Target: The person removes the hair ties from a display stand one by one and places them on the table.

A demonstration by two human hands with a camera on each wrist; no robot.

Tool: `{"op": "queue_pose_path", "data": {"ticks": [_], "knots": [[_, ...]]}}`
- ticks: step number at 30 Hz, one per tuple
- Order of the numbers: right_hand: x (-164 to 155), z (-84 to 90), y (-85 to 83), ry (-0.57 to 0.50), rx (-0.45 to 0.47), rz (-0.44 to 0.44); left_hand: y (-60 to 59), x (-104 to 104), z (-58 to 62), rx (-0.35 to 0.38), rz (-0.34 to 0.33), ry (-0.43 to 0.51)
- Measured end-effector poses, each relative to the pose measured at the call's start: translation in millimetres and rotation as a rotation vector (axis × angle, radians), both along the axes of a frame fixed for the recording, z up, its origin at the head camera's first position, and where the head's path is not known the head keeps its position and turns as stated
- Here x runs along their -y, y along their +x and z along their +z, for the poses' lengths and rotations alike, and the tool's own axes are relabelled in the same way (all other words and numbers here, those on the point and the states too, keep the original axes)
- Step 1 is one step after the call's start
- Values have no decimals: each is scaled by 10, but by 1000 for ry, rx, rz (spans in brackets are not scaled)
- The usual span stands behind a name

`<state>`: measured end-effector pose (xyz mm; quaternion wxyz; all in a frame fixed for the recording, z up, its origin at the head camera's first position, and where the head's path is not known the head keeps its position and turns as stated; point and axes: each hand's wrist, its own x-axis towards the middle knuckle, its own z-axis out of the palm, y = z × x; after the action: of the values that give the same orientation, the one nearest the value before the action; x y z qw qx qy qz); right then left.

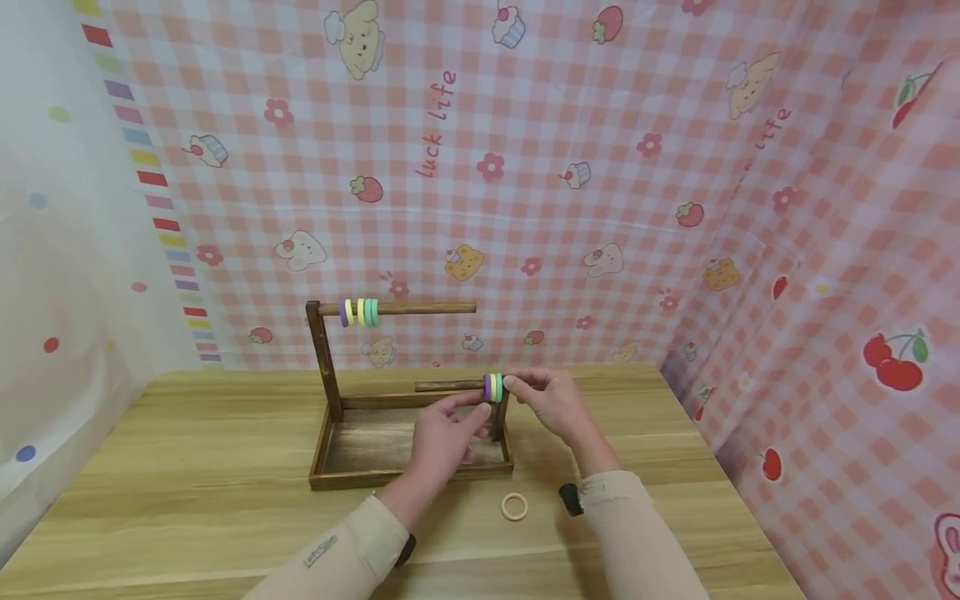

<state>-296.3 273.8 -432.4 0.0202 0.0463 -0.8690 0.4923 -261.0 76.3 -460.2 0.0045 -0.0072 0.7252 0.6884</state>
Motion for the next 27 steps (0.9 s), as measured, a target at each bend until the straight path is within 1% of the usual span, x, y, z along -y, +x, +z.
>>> {"op": "queue_pose_path", "data": {"ticks": [3,6,9,13,17,24,27], "knots": [[13,-5,0,7,-3,4,-31,-9,5,6,5,16],[28,-6,-2,7,-1,-1,-52,-17,6,-3,2,16],[42,-4,-9,-1,2,-7,-69,-35,0,-23,7,17],[53,-1,-20,-7,-1,-10,-95,-70,-18,-56,34,3],[47,3,-12,-5,-1,-11,-103,-93,-25,-70,58,-19],[6,-3,-3,5,-5,-13,-115,-111,-42,-95,66,-18],[6,-2,-10,11,-8,-12,-118,-85,-41,-108,77,-25]]}}
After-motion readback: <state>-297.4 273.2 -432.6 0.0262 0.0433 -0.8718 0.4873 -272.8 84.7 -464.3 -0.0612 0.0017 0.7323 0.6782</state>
